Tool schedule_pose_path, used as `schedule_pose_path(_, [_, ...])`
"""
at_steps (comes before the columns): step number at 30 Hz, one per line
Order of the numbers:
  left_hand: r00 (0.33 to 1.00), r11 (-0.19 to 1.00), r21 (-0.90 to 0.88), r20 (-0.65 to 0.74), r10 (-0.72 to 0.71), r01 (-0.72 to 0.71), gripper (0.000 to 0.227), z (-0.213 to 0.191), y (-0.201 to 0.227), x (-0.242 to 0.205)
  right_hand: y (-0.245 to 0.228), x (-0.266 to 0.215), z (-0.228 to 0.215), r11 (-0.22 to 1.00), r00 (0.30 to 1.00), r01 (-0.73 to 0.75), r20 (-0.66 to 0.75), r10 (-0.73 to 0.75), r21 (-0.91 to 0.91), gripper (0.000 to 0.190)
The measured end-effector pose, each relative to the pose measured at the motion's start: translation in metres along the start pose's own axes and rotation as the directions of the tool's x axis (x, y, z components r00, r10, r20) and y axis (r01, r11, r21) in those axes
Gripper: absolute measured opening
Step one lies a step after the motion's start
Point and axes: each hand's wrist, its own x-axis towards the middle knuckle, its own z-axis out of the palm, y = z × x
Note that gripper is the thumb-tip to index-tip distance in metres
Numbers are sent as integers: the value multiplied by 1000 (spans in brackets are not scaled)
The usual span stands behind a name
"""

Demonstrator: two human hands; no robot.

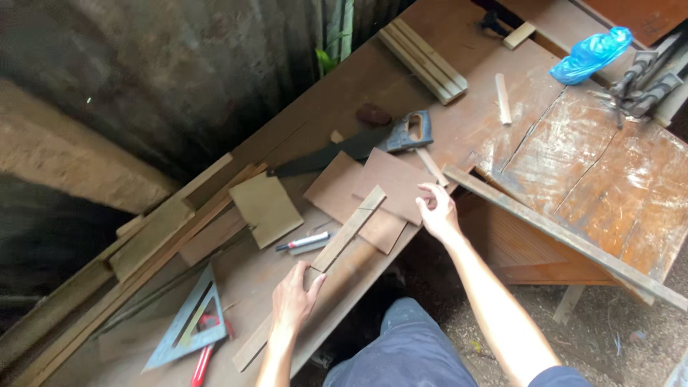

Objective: The person measures and marks a wooden plank using a set square and marker, then saws the plank along the marked line with a hand saw. The person handles the plank, set square, marker, and saw throughout the process.

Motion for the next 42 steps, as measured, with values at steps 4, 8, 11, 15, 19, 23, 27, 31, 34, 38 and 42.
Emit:
schedule_pose_path(4, [1000, 999, 36, 20, -1, 1, 44, 39, 35, 41, 35, 96, -14, 927, 968, 239, -8, -252, -289, 42])
schedule_pose_path(8, [990, 989, 68, 29, -136, 134, 46, 82, 67, 84, 72, 184, -7, 766, 866, 475, 79, -493, -434, 41])
schedule_pose_path(11, [987, 987, 33, -49, -153, 155, 46, 109, 90, 108, 90, 219, -6, 687, 812, 583, 306, -496, -434, 49])
schedule_pose_path(15, [977, 979, 15, -76, -201, 202, 45, 130, 108, 124, 100, 243, -4, 627, 744, 668, 370, -557, -399, 46])
schedule_pose_path(19, [965, 969, 3, -83, -247, 248, 44, 139, 114, 132, 103, 253, -14, 571, 661, 750, 425, -619, -334, 44])
schedule_pose_path(23, [963, 963, 11, 3, -271, 271, 43, 137, 117, 143, 108, 231, -47, 639, 662, 749, 242, -709, -174, 30])
schedule_pose_path(27, [989, 985, 98, 42, -144, 139, 46, 154, 115, 150, 124, 170, -88, 824, 826, 564, 32, -563, -58, 25])
schedule_pose_path(31, [999, 988, 155, 50, 21, -29, 50, 166, 115, 160, 133, 116, -125, 893, 871, 426, -199, -449, -147, 23])
schedule_pose_path(34, [994, 982, 165, 71, 86, -97, 52, 165, 119, 162, 146, 84, -150, 920, 856, 326, -345, -385, -217, 21])
schedule_pose_path(38, [977, 976, 208, 214, 25, -71, 52, 167, 136, 153, 161, 20, -167, 969, 853, 109, -480, -206, -222, 18])
schedule_pose_path(42, [941, 963, 154, 295, 168, -221, 55, 188, 179, 137, 178, -54, -177, 998, 741, -37, -672, -8, -52, 13])
